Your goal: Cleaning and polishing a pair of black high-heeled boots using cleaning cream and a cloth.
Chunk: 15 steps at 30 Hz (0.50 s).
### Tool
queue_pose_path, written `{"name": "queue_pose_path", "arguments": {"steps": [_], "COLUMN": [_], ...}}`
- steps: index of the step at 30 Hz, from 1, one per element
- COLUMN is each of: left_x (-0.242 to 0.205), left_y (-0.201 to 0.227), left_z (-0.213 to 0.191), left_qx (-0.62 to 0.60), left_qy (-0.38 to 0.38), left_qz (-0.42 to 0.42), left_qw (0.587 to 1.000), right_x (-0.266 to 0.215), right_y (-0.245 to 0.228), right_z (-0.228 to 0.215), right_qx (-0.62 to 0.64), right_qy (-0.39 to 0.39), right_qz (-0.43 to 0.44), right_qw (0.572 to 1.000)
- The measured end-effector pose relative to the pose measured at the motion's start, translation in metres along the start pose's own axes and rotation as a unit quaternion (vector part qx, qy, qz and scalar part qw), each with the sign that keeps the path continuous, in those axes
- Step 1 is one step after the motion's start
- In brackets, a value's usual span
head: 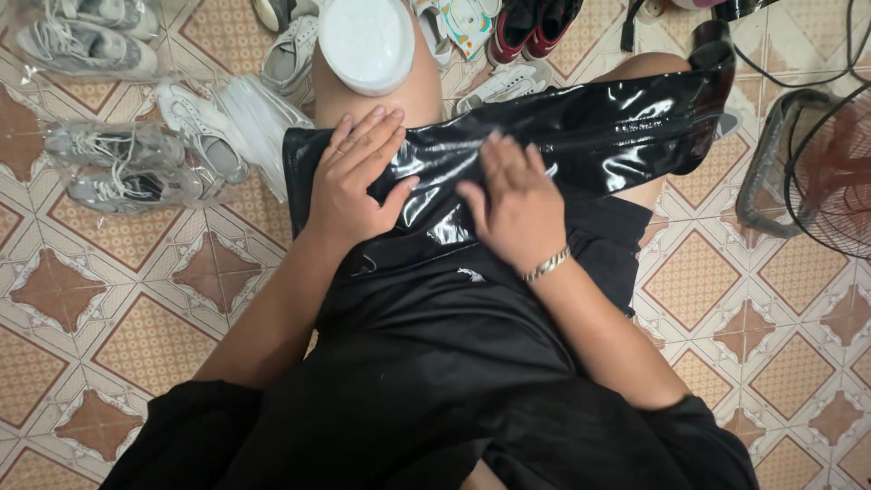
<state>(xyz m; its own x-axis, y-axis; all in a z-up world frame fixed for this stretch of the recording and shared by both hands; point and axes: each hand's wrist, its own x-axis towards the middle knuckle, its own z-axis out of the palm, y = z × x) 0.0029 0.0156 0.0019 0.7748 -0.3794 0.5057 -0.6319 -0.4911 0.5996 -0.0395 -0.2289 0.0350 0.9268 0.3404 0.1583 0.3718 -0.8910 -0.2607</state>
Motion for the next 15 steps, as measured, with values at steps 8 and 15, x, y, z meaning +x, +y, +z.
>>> {"name": "queue_pose_path", "arguments": {"steps": [8,15], "left_x": [0.000,0.002], "left_y": [-0.003,-0.002], "left_z": [0.002,0.001], "left_qx": [0.011,0.008], "left_qy": [-0.009,-0.010], "left_qz": [0.005,-0.007], "left_qw": [1.000,1.000], "right_x": [-0.008,0.013], "right_y": [-0.007,-0.007], "right_z": [-0.002,-0.002], "right_qx": [0.019,-0.052], "right_qy": [-0.014,0.057], "right_qz": [-0.045,-0.015], "right_qw": [0.999,0.997]}}
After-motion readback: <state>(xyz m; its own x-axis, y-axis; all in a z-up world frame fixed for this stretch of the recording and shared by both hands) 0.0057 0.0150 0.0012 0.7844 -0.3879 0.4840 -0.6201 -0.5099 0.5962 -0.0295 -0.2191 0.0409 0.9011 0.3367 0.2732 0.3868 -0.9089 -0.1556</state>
